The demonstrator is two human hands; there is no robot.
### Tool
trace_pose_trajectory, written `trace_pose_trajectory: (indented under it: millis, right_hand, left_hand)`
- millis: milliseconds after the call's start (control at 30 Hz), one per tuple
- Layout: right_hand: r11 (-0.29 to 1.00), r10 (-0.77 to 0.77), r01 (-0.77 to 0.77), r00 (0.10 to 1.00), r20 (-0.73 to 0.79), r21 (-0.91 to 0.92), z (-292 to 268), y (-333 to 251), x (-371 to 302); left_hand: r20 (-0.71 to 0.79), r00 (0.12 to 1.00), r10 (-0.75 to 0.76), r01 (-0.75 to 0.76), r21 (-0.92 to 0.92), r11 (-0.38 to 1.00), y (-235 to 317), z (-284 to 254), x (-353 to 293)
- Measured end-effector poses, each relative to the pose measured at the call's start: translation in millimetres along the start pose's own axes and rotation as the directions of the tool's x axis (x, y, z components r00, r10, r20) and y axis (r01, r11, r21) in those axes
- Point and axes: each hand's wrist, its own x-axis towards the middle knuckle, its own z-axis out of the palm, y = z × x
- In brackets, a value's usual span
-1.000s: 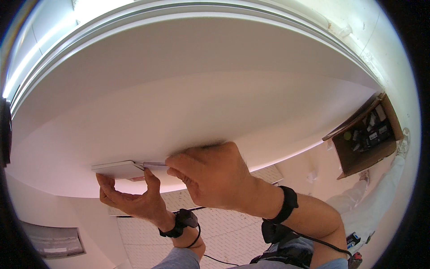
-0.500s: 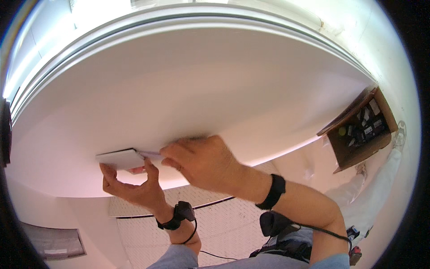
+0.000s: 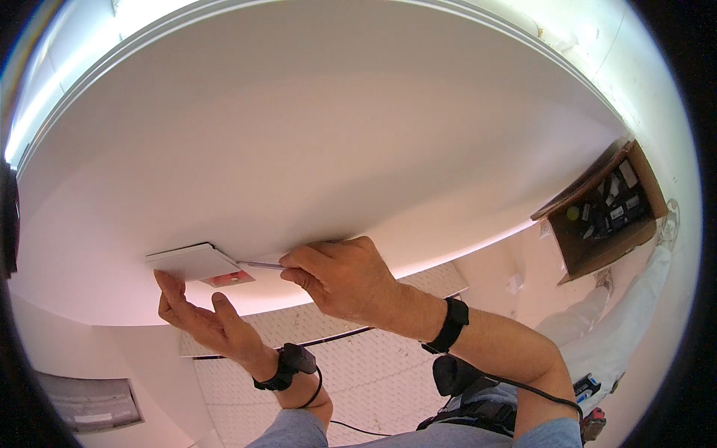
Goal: Installing a faceplate for a wall outlet/switch using an electric drill.
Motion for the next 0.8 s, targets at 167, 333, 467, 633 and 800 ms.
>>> trace_pose_trajectory:
  millis: [167,333,467,633,800]
  right_hand:
    - [1.0,0.022,-0.022,1.0,-0.002,0.021,-4.1,-2.0,0.5]
    - [1.0,0.002,-0.002,1.0,-0.017,0.02,-4.3,-1.7,0.9]
    - [1.0,0.001,-0.001,1.0,0.0,0.009,-4.5,0.7,-1.7]
    - [1.0,0.017,-0.017,1.0,0.006,0.008,-3.7,-1.9,-2.1]
    - [1.0,-0.029,0.029,1.0,-0.004,-0.005,-3.5,0.0,-1.3]
  left_hand:
    - [-0.005,1.0,-0.016,0.016,-0.011,1.0,9.1,0.5,0.8]
    - [-0.011,1.0,-0.029,0.029,0.001,1.0,7.7,0.0,-0.3]
    - [-0.012,1.0,-0.024,0.024,-0.005,1.0,6.9,0.7,-0.3]
    - [-0.026,1.0,0.001,0.0,0.027,1.0,3.9,0.0,-1.2]
    - [-0.032,0.999,-0.014,0.015,0.033,0.999,4.0,-0.4,-1.7]
